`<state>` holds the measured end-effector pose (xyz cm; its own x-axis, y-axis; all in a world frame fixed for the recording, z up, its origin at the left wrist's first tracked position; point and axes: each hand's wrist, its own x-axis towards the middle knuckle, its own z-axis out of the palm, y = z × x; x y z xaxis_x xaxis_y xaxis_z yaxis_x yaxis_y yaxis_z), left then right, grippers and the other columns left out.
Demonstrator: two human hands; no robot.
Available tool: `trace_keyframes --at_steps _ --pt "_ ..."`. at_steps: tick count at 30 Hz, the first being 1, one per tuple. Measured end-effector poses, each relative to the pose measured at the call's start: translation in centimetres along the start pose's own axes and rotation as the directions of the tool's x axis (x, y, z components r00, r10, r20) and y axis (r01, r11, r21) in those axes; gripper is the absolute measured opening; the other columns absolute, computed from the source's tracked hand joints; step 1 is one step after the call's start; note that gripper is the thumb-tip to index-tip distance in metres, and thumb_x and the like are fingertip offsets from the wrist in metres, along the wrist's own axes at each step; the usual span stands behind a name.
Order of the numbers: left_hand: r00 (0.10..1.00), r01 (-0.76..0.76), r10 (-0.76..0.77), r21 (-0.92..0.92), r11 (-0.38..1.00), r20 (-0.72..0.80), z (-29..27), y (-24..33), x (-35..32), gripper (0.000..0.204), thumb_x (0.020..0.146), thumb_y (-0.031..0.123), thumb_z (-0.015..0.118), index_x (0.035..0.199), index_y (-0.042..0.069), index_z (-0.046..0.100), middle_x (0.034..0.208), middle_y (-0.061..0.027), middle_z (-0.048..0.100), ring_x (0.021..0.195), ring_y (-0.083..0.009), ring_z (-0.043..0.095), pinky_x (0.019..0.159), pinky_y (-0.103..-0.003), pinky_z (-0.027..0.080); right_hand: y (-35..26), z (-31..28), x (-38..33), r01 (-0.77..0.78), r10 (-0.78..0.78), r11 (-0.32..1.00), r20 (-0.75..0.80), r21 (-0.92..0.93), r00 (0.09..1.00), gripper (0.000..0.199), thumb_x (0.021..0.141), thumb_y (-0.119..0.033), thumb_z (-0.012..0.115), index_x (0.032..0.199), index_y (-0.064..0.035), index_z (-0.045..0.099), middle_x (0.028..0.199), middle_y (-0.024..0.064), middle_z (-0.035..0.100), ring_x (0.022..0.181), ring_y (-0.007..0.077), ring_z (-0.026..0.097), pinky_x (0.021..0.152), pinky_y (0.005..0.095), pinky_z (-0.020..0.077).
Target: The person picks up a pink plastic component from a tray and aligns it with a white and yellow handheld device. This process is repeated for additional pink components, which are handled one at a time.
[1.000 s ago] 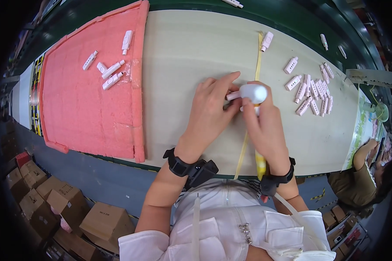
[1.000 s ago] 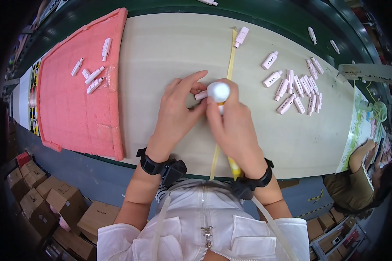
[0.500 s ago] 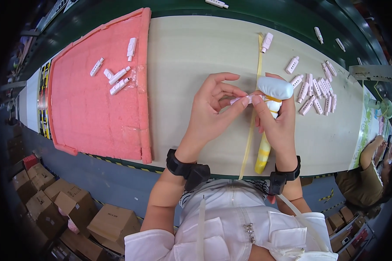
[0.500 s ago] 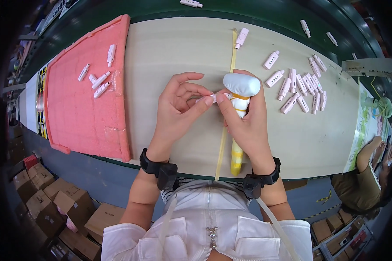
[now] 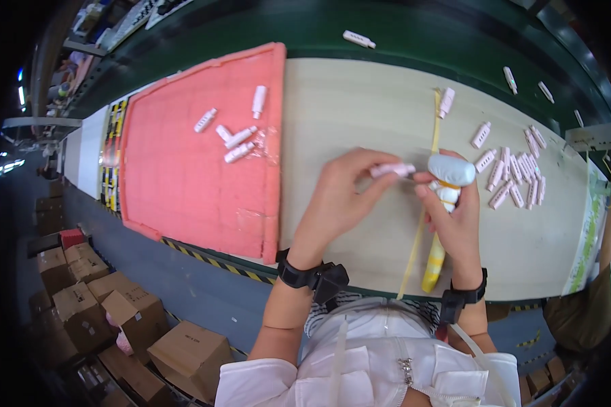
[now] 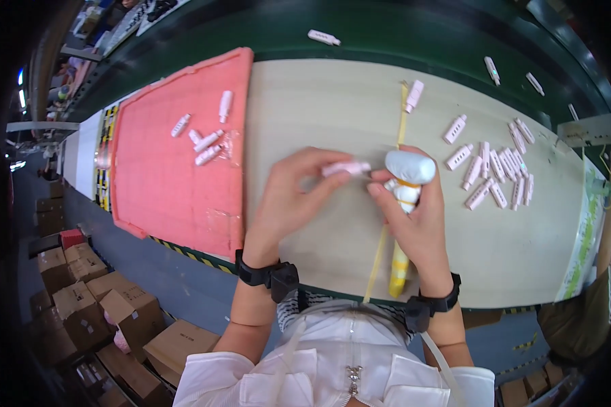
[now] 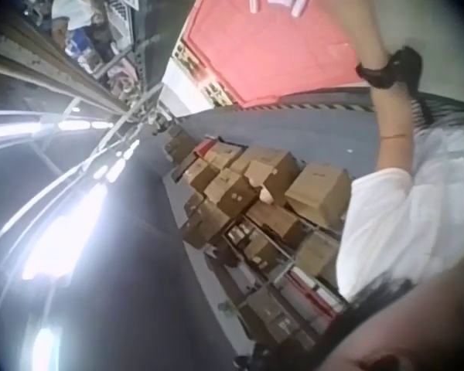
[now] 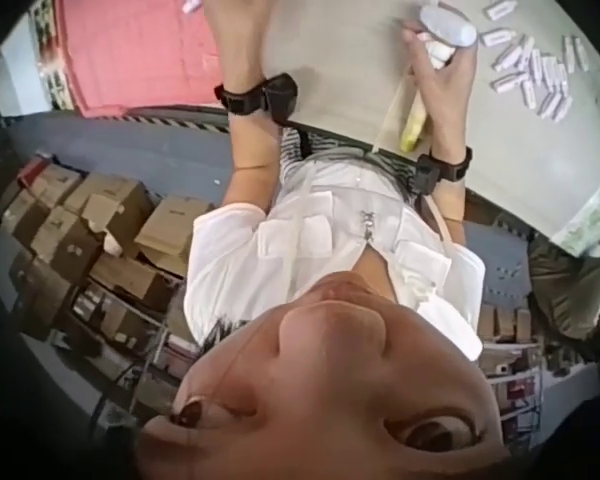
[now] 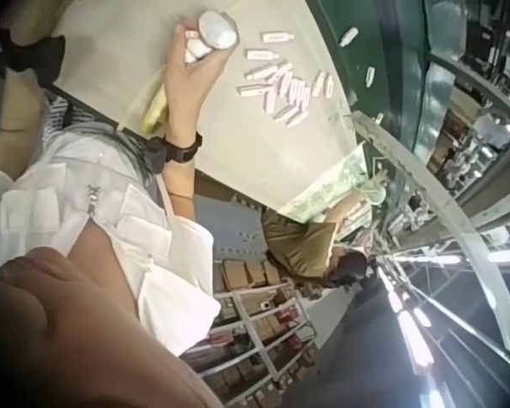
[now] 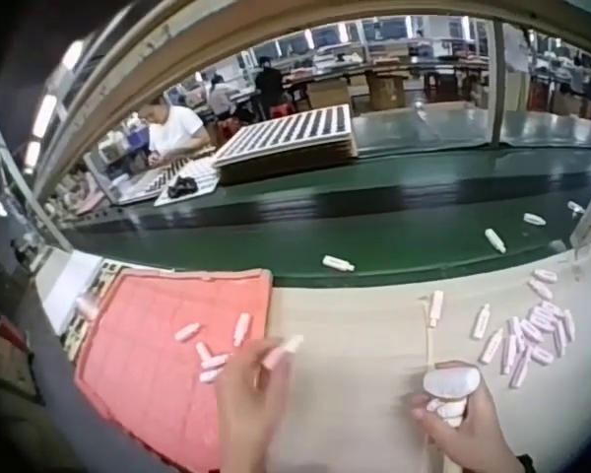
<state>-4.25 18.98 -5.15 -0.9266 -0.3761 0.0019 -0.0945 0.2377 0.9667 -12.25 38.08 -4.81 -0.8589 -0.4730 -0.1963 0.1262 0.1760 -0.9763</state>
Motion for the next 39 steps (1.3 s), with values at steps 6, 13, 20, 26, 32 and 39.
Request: trace_keyframes --at_steps 6,13,20,26,32,39 --pt "0.702 0.275 0.323 0.66 0.699 -0.635 -9.2 -0.6 4.1 0.017 0.09 0.008 0.07 0.106 0.002 0.071 0.098 -0.0166 0.07 0.094 -0.0343 0.067 0.084 -0.042 0.053 -0.3 -0.1 0.0 0.0 -0.001 1.0 -0.03 -0.025 1.0 0.053 0.094 -0.009 0.07 0.141 -0.0074 0.046 0.101 0.0013 0.07 0.065 0.0024 0.055 0.047 0.0171 0.0424" --pt "0.79 -0.215 0.558 0.735 0.643 -0.257 -9.3 -5.6 15.1 0.022 0.087 0.002 0.066 0.108 0.004 0.073 0.118 -0.0176 0.068 0.112 -0.0368 0.062 0.096 -0.045 0.05 0.5 -0.3 0.3 0.057 -0.058 0.996 -0.005 -0.068 0.998 0.051 0.094 -0.009 0.07 0.14 -0.0086 0.046 0.1 0.0009 0.069 0.066 0.0028 0.056 0.049 0.0184 0.0442" --pt "0.938 -0.125 0.334 0.81 0.572 -0.091 -6.7 -5.8 20.9 0.024 0.084 0.0 0.07 0.107 0.005 0.074 0.103 -0.0156 0.072 0.101 -0.0357 0.067 0.096 -0.045 0.051 0.1 -0.2 0.0 0.051 -0.048 0.995 0.038 -0.087 0.998 0.05 0.094 -0.009 0.07 0.139 -0.0085 0.047 0.099 0.0006 0.068 0.069 0.0031 0.057 0.05 0.0193 0.0447" --pt "0.934 -0.249 0.326 0.388 0.887 -0.145 -1.5 -0.9 11.9 0.028 0.079 0.003 0.08 0.107 0.005 0.076 0.098 -0.0132 0.073 0.084 -0.0278 0.071 0.072 -0.036 0.056 1.1 -0.7 0.4 0.142 -0.146 0.986 -0.04 -0.092 0.988 0.049 0.095 -0.009 0.069 0.139 -0.0079 0.047 0.097 0.0015 0.067 0.065 0.004 0.056 0.05 0.0201 0.0442" --pt "0.99 -0.039 0.054 0.12 0.992 -0.127 3.7 -1.1 0.6 0.024 0.082 0.006 0.081 0.105 0.004 0.075 0.098 -0.0097 0.073 0.077 -0.0244 0.067 0.071 -0.033 0.054 -0.9 -0.7 0.2 0.013 -0.012 0.997 0.01 -0.074 1.0 0.041 0.101 -0.015 0.061 0.139 -0.0068 0.047 0.092 0.0025 0.067 0.06 0.005 0.054 0.05 0.0206 0.0434" --pt "0.954 -0.195 0.266 0.391 0.899 -0.136 4.6 -2.6 -1.7 0.054 0.079 0.005 0.082 0.13 0.01 0.066 0.103 -0.0023 0.076 0.097 -0.0231 0.066 0.091 -0.037 0.047 -0.7 -0.5 -0.2 0.004 0.06 0.938 0.172 -0.348 0.983 0.035 0.105 -0.02 0.053 0.137 -0.0046 0.049 0.09 0.0045 0.068 0.059 0.0068 0.055 0.051 0.0228 0.0434"
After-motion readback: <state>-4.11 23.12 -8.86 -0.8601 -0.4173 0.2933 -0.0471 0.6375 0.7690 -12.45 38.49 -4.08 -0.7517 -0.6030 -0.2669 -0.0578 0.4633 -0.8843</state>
